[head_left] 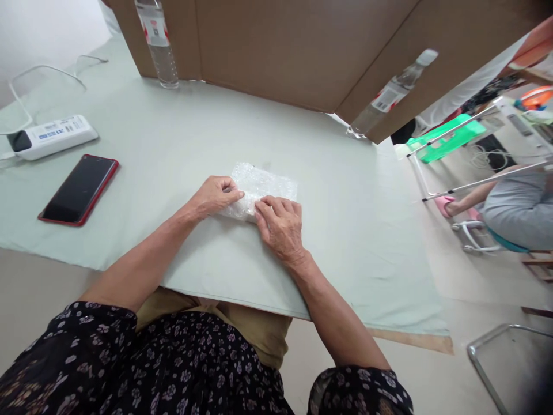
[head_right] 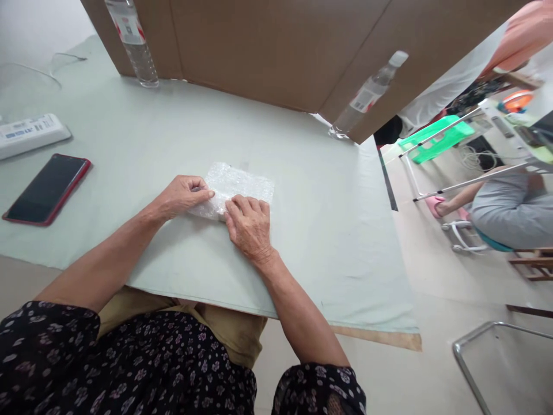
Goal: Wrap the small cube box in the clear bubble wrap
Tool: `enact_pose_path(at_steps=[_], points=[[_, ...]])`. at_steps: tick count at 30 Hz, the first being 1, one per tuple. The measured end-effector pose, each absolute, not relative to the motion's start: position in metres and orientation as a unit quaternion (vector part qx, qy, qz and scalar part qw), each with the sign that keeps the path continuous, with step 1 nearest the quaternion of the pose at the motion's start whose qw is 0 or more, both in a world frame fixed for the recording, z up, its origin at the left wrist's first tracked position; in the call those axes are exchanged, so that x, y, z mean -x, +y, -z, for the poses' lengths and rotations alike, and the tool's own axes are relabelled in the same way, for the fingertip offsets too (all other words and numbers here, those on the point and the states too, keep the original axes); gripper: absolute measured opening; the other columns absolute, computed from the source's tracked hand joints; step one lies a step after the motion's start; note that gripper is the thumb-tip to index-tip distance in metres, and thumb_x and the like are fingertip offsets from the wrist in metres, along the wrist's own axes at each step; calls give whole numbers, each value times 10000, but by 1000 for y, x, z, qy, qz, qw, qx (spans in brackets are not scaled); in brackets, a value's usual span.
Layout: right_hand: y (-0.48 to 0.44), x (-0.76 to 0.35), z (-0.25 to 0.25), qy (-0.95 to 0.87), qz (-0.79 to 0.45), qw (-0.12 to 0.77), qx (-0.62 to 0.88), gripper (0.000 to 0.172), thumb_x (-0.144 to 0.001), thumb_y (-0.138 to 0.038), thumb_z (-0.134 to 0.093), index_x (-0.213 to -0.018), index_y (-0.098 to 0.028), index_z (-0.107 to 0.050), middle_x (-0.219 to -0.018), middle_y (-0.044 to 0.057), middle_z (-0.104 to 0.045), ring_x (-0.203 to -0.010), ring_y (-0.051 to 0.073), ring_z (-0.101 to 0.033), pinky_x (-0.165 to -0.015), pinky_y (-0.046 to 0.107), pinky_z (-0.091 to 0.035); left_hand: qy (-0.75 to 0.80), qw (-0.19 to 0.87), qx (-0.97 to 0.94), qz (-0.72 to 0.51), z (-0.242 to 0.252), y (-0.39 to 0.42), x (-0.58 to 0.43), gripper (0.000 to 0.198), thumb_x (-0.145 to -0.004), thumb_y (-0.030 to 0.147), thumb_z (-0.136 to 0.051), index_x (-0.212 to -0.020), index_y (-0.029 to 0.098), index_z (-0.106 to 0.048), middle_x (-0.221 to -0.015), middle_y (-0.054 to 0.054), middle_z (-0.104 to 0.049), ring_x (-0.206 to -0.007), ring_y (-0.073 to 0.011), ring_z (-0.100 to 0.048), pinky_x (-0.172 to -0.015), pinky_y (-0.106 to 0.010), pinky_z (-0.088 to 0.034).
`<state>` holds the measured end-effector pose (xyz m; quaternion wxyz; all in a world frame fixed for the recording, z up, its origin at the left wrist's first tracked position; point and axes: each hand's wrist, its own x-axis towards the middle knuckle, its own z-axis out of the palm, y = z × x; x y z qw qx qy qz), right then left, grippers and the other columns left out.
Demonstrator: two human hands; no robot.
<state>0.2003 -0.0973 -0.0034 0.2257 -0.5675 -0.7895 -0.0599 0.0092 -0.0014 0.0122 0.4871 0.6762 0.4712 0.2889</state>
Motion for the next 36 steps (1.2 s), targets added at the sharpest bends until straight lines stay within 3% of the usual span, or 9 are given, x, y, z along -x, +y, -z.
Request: enact_pose_path(at_steps=[6,14,18,26,29,33,36], points=[[-97,-198,5,-795,95,211,560,273,-1031,-282,-459,-1240,-258,-634,-1209,72,-708,-1100,275,-568,-902,435,-363,519,366,-733,-244,-11,1,-6,294,-712,359,-690,-556,207,-492,-567,26,-489,-558,-125,-409,-543,-283,-279],[-97,-197,3,-795,84,198,567,286,-1034,-277,-441,-1256,-262,-619,-1192,78,-695,-1082,281,-546,-893,442,-356,560,268,-755,-209,-6,15,10,461,-665,662,-771,-649,232,-606,-674,-38,-676,-621,-210,-566,-554,-311,-355],[-97,-197,3,-797,91,192,565,287,-1039,-268,-431,-1260,-260,-615,-1204,78,-689,-1079,275,-542,-891,438,-352,569,271,-754,-182,-7,17,12,472,-626,668,-788,-695,224,-643,-728,-59,-698,-672,-237,-611,-565,-314,-389],[-96,-197,4,-797,141,179,559,251,-1032,-268,-473,-1227,-245,-630,-1180,66,-695,-1043,253,-546,-875,408,-335,596,365,-710,-83,-24,6,2,338,-730,540,-701,-742,211,-623,-585,14,-606,-508,-167,-568,-540,-297,-393],[-96,-197,4,-799,148,180,555,240,-1024,-262,-492,-1216,-233,-633,-1180,68,-697,-1048,255,-546,-878,404,-333,600,375,-705,-53,-23,6,1,322,-730,481,-692,-633,208,-551,-510,33,-505,-475,-136,-480,-504,-287,-338],[-96,-197,4,-800,153,179,552,241,-1016,-254,-498,-1215,-233,-632,-1168,66,-698,-1031,254,-544,-868,403,-336,570,391,-717,-95,-24,4,1,370,-694,351,-705,-530,200,-410,-512,59,-364,-495,-86,-327,-487,-266,-249],[-96,-197,5,-800,154,180,551,250,-1019,-253,-490,-1226,-231,-626,-1170,68,-696,-1033,256,-538,-871,405,-335,554,414,-709,-140,-29,-1,-2,359,-697,277,-676,-533,194,-367,-525,66,-336,-504,-71,-305,-483,-242,-236]])
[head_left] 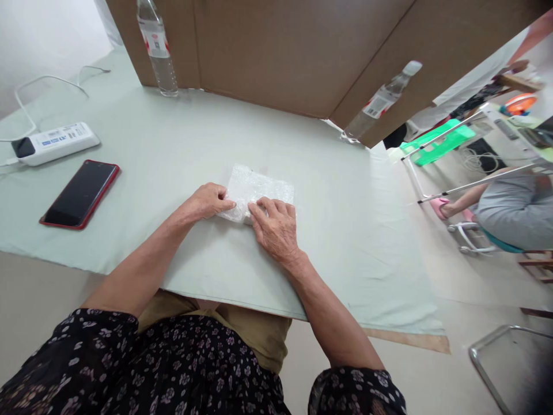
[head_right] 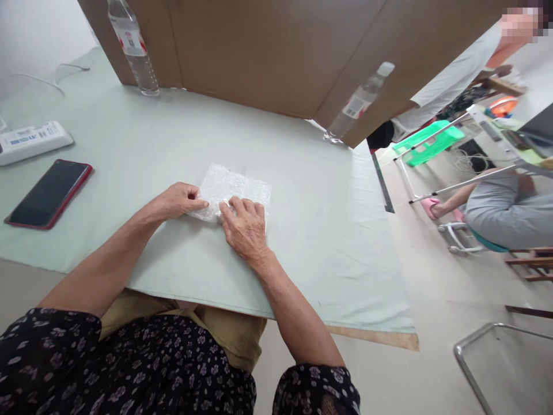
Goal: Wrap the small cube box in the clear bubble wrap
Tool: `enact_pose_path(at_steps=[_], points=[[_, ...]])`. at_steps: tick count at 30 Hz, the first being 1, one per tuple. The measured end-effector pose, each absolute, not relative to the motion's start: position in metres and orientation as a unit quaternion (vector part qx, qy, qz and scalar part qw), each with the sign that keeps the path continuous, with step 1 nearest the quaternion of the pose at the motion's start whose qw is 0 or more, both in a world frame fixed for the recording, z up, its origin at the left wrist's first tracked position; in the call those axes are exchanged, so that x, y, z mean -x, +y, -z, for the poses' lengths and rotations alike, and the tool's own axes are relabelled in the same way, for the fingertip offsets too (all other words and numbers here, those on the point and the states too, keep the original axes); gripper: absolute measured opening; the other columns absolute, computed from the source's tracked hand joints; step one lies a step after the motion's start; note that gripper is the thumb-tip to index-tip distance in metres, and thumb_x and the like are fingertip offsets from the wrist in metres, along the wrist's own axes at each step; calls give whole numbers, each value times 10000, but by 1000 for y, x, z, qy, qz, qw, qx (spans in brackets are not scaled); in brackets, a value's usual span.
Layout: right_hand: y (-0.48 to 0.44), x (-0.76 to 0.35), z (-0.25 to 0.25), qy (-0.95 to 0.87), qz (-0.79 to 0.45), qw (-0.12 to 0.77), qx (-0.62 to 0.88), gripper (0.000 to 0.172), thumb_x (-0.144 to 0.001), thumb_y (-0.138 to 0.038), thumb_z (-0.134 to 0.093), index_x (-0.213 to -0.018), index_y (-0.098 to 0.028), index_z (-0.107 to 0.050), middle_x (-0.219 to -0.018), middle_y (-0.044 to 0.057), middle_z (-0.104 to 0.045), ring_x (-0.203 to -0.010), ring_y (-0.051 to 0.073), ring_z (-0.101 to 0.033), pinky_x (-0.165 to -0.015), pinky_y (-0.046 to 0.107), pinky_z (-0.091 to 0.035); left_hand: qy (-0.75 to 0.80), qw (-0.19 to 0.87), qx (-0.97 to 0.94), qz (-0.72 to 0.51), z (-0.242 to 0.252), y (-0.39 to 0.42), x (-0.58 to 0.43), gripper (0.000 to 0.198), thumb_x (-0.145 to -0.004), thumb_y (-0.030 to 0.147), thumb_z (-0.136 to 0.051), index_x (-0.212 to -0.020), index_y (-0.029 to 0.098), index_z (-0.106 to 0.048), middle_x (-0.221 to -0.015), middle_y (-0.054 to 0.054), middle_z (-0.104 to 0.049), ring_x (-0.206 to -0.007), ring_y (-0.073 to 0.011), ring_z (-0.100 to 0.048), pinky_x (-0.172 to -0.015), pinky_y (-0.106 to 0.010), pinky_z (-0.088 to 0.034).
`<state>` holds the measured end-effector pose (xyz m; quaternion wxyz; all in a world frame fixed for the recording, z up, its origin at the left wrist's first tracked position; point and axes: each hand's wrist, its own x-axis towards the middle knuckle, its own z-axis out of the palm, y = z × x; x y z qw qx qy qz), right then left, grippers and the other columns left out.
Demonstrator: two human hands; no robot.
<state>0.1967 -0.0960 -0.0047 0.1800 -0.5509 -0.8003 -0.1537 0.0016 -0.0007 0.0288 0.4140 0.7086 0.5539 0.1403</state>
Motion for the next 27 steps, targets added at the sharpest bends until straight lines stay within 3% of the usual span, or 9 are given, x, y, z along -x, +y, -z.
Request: enact_pose_path(at_steps=[7,17,23,27], points=[[-96,-196,4,-803,147,173,550,270,-1038,-257,-446,-1253,-239,-610,-1188,77,-682,-1028,258,-523,-868,417,-330,546,508,-646,-161,-25,-4,-9,159,-698,253,-684,-713,189,-539,-603,42,-546,-491,-101,-503,-444,-220,-395],[-96,-195,3,-805,141,164,552,282,-1032,-248,-441,-1260,-219,-605,-1196,96,-692,-1021,268,-539,-863,423,-329,526,504,-645,-231,-29,-17,-29,134,-670,236,-616,-648,192,-491,-589,49,-488,-556,-99,-496,-459,-193,-448],[-95,-194,8,-785,111,222,567,351,-1009,-248,-480,-1329,-118,-544,-1108,118,-737,-1008,266,-580,-884,413,-341,511,463,-712,-132,-50,-9,-40,28,-624,179,-577,-641,178,-556,-619,23,-544,-574,-126,-544,-467,-209,-433],[-95,-195,7,-783,101,229,569,336,-979,-239,-521,-1292,-121,-559,-1064,111,-746,-982,264,-591,-886,407,-345,508,426,-733,-150,-50,-6,-44,45,-625,185,-575,-594,175,-546,-580,31,-524,-540,-100,-468,-465,-204,-345]])
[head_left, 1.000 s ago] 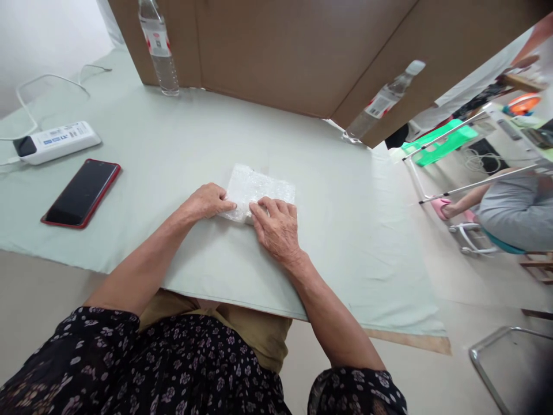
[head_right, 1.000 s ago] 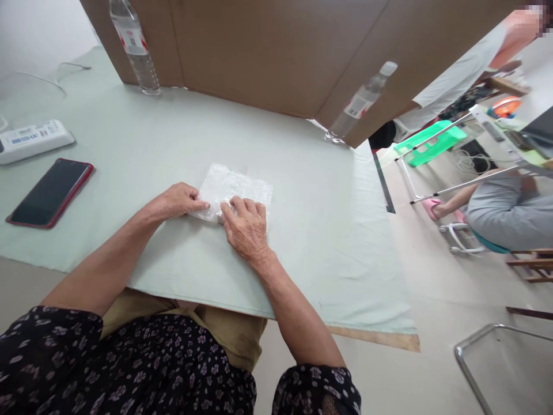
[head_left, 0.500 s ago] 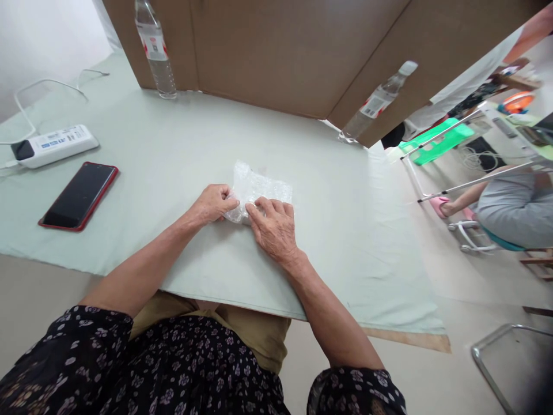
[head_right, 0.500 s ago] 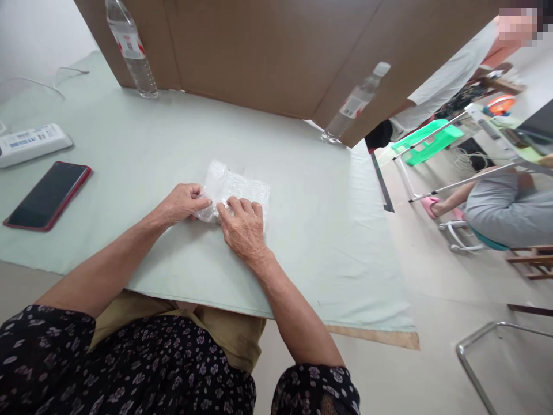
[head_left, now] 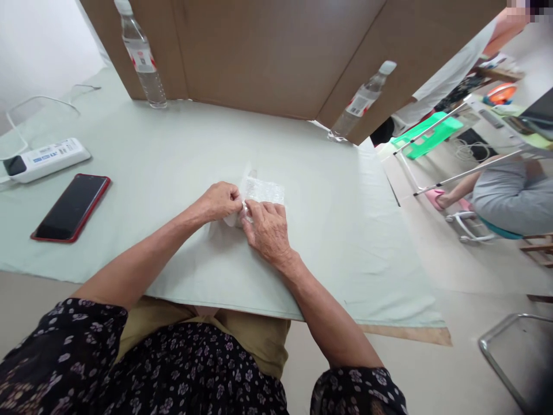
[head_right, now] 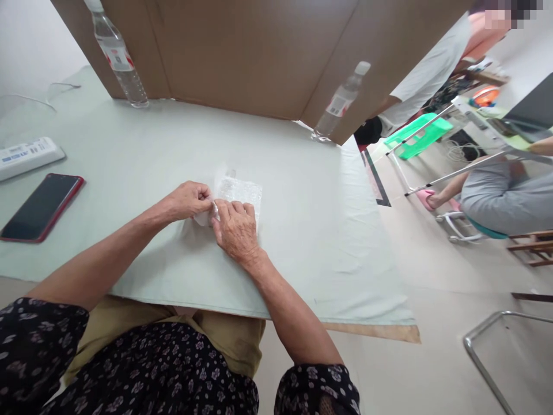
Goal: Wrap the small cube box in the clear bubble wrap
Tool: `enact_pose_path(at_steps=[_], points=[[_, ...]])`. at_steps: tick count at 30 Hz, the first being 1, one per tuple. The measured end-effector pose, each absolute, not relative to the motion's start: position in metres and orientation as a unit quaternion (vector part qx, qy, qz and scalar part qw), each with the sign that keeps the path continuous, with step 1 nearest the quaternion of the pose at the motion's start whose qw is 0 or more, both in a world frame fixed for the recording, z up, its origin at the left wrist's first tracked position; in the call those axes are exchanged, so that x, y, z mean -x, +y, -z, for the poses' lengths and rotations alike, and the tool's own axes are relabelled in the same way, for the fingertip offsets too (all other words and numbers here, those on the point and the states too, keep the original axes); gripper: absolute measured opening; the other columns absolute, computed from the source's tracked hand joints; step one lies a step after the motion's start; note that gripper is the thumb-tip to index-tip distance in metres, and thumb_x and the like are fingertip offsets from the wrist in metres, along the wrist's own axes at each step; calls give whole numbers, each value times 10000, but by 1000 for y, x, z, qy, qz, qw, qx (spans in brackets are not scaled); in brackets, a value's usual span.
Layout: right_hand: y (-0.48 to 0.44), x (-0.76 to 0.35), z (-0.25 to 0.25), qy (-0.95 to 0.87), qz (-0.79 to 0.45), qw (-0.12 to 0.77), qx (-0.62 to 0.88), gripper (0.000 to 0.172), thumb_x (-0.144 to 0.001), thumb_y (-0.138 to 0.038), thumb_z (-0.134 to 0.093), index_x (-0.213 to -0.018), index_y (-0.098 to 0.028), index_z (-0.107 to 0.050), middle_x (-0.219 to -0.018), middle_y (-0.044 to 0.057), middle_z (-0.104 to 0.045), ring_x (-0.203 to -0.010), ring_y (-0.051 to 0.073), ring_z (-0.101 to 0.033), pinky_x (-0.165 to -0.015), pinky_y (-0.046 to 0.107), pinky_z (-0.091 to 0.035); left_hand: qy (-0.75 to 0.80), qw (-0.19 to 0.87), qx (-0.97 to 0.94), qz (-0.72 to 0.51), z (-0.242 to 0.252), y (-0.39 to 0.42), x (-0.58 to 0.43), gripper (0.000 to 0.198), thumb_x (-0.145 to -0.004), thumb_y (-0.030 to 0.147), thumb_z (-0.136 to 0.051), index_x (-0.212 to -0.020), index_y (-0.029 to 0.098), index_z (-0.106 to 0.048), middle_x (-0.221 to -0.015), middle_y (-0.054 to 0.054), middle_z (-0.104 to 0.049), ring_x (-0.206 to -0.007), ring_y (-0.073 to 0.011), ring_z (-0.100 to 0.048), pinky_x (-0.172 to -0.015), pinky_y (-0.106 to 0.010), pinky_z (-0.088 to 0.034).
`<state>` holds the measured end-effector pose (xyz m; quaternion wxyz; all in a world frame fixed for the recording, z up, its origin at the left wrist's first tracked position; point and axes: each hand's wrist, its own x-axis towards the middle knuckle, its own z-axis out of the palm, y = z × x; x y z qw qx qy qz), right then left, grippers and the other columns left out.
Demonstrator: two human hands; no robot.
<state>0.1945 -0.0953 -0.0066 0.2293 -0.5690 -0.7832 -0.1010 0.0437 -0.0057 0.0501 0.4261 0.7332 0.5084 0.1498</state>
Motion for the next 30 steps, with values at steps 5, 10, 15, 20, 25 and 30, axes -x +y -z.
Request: enact_pose_path(at_steps=[5,10,15,20,25,30], points=[[-97,-194,3,-783,79,224,574,335,-957,-232,-540,-1278,-142,-564,-1080,109,-738,-1005,269,-589,-896,408,-353,505,492,-682,-196,-39,-9,-47,66,-632,199,-593,-609,177,-535,-569,31,-559,-520,-88,-480,-458,-186,-351],[-96,-194,4,-778,78,238,576,332,-949,-233,-539,-1265,-139,-574,-1052,107,-745,-1009,271,-600,-905,407,-359,478,590,-624,-185,-41,-7,-39,54,-662,218,-618,-684,168,-616,-619,-4,-633,-567,-129,-610,-503,-217,-480],[-97,-197,3,-771,51,252,583,304,-940,-248,-535,-1228,-167,-589,-1051,100,-747,-973,267,-615,-897,410,-370,428,627,-632,-155,-48,-6,-29,212,-662,201,-599,-812,159,-743,-721,-34,-714,-657,-153,-664,-640,-267,-568],[-97,-202,2,-773,39,281,568,323,-917,-246,-552,-1228,-169,-589,-991,74,-754,-964,261,-638,-916,405,-376,394,541,-728,-146,-46,-9,-27,231,-670,198,-575,-806,175,-761,-691,-5,-680,-612,-122,-595,-588,-232,-505],[-97,-204,2,-775,42,302,554,341,-905,-248,-560,-1229,-144,-591,-1009,80,-762,-953,255,-646,-917,400,-385,309,626,-706,-117,-46,-1,-17,315,-687,185,-527,-870,196,-783,-828,-29,-712,-794,-160,-657,-750,-283,-571],[-96,-204,0,-770,12,285,571,331,-892,-238,-556,-1216,-177,-591,-1025,80,-761,-981,266,-645,-935,417,-386,337,565,-743,-120,-39,-2,-20,283,-721,207,-546,-907,188,-758,-788,-18,-689,-724,-143,-615,-689,-267,-514]])
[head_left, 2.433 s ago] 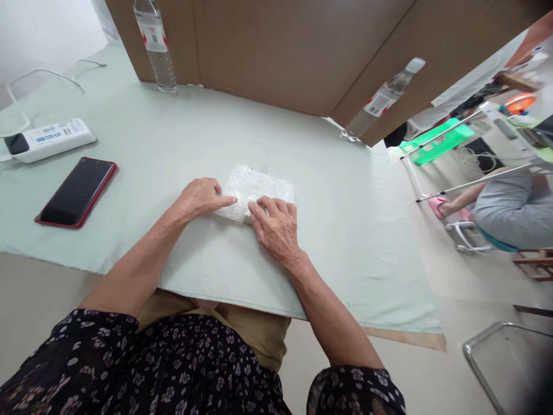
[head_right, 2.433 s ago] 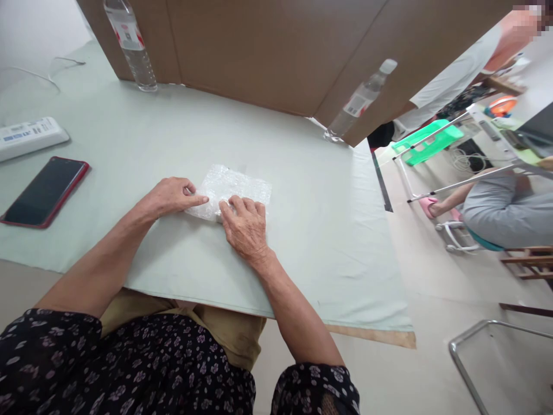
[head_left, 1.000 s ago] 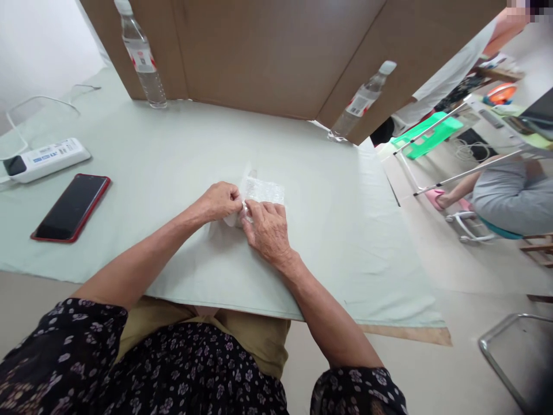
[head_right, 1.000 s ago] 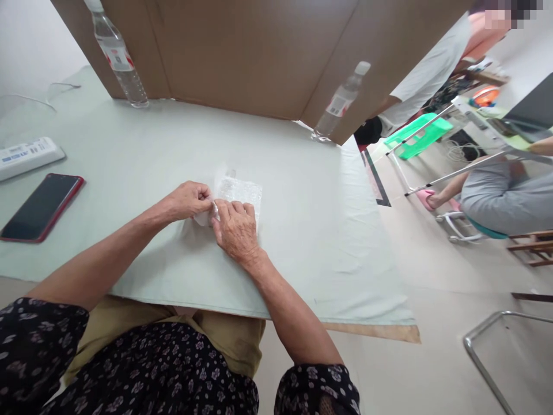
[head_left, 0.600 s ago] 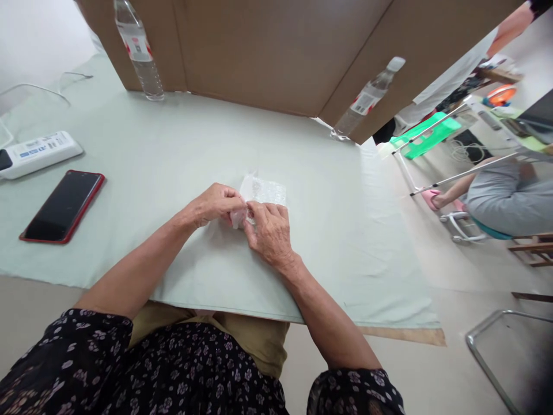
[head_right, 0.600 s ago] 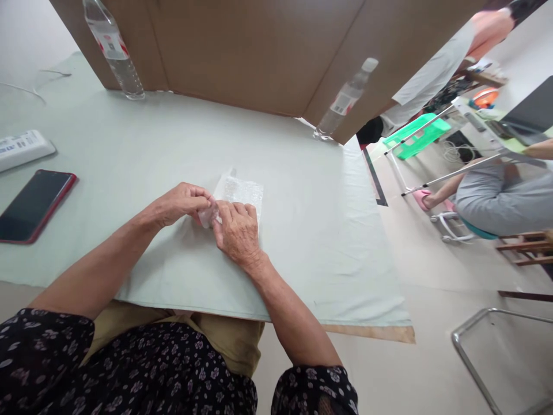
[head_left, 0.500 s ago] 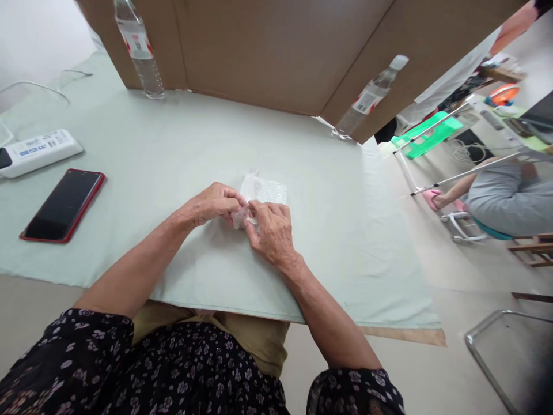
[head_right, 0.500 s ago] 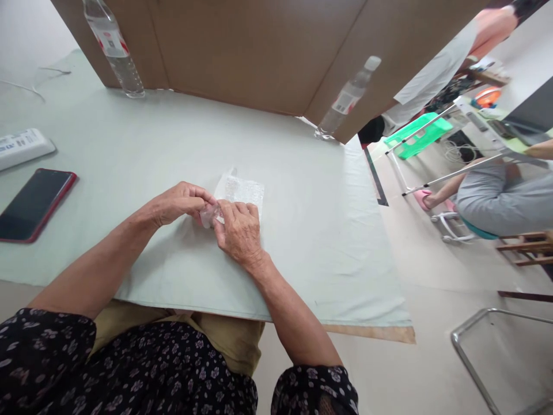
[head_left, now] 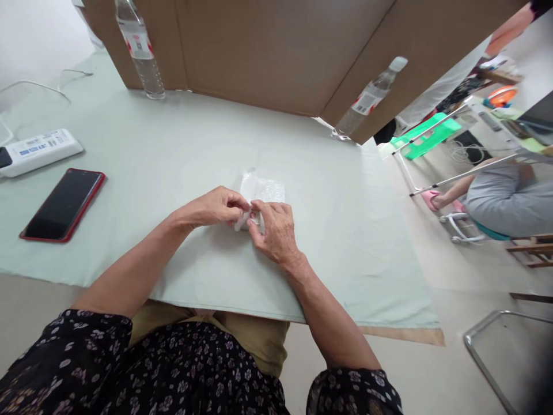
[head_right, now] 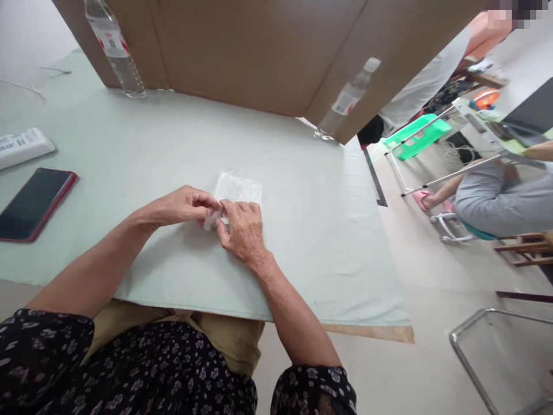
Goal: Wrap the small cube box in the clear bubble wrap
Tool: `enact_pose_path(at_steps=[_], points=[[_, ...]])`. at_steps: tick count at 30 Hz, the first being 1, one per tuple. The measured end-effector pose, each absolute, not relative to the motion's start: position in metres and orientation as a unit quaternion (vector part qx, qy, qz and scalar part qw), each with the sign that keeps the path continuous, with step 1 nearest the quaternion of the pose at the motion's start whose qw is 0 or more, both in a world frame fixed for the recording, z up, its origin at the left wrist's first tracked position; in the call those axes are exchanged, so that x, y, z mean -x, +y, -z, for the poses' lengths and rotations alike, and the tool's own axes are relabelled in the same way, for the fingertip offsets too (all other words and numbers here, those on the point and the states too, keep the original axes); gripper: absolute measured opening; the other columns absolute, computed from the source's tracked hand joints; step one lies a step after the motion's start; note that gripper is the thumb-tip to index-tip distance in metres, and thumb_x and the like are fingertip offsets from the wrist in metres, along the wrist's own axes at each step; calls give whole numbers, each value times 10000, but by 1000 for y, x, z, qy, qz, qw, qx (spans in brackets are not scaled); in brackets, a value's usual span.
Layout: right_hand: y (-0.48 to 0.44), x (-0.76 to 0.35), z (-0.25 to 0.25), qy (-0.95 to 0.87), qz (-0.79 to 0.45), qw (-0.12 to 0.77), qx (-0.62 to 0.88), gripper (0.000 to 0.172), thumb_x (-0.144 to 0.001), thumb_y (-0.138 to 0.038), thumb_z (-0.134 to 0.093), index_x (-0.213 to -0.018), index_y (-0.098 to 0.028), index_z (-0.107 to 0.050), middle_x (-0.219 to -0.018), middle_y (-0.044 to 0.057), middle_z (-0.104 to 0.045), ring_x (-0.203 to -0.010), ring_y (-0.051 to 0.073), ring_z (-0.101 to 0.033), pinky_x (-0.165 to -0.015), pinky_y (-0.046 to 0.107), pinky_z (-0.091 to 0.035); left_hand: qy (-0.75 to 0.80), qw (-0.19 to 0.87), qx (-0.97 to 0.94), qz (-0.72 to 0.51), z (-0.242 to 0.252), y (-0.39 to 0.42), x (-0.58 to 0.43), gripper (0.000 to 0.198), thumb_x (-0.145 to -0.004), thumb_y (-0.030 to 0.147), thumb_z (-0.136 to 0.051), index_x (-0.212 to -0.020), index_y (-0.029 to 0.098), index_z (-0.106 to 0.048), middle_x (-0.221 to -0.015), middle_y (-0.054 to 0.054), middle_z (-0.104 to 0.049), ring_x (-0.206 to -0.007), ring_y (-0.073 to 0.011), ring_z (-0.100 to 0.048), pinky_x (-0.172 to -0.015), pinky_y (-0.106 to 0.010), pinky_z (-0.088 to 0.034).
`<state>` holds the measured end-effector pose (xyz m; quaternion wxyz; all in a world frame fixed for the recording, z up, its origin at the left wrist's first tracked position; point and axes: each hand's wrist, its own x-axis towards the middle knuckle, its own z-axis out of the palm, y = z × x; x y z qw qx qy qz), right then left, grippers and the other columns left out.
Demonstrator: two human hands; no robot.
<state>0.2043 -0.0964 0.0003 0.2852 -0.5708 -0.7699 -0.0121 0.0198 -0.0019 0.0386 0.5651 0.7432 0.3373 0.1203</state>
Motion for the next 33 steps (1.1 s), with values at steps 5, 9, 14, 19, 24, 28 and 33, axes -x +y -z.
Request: enact_pose_path(at_steps=[5,9,14,19,24,28,33], points=[[-97,-205,-4,-770,7,277,575,285,-884,-224,-553,-1159,-191,-622,-1027,85,-759,-966,263,-644,-926,409,-396,317,346,-867,-167,-29,-5,-28,144,-773,235,-579,-820,177,-702,-804,-26,-634,-740,-147,-565,-683,-276,-435],[-96,-207,-3,-772,-11,278,571,313,-878,-213,-564,-1185,-204,-623,-1066,74,-762,-990,253,-656,-955,410,-405,289,289,-894,-182,-25,-5,-29,146,-841,251,-566,-869,185,-694,-860,-39,-615,-817,-170,-573,-732,-294,-445],[-95,-227,-15,-720,-9,362,592,250,-914,-260,-546,-1131,-211,-659,-1106,84,-767,-991,240,-700,-988,429,-444,295,285,-891,-196,-20,-9,-30,159,-879,297,-576,-943,185,-669,-954,-57,-620,-863,-181,-581,-766,-309,-454],[-102,-273,-43,-563,-97,363,736,279,-905,-411,-599,-1067,-204,-691,-978,77,-768,-918,237,-707,-888,402,-518,306,302,-885,-176,-21,-10,-30,171,-888,308,-562,-926,191,-680,-944,-52,-613,-828,-176,-574,-749,-311,-451],[-106,-291,-45,-523,-248,161,799,460,-893,-587,-612,-1045,-164,-711,-879,101,-761,-860,266,-714,-796,398,-516,296,294,-891,-178,-23,-11,-31,162,-884,285,-549,-901,191,-680,-894,-47,-613,-835,-183,-569,-745,-309,-447],[-100,-272,-32,-546,-245,165,784,517,-886,-589,-638,-1152,-148,-678,-838,88,-753,-861,261,-716,-784,369,-512,293,280,-895,-187,-22,-11,-32,170,-880,261,-544,-925,185,-689,-886,-48,-613,-834,-181,-570,-759,-311,-452],[-95,-261,-21,-546,-269,198,768,687,-863,-460,-698,-1425,-114,-508,-881,62,-747,-802,223,-707,-731,333,-526,321,278,-883,-198,-20,-15,-34,241,-868,256,-558,-1029,162,-711,-1011,-78,-625,-811,-170,-580,-755,-311,-470]])
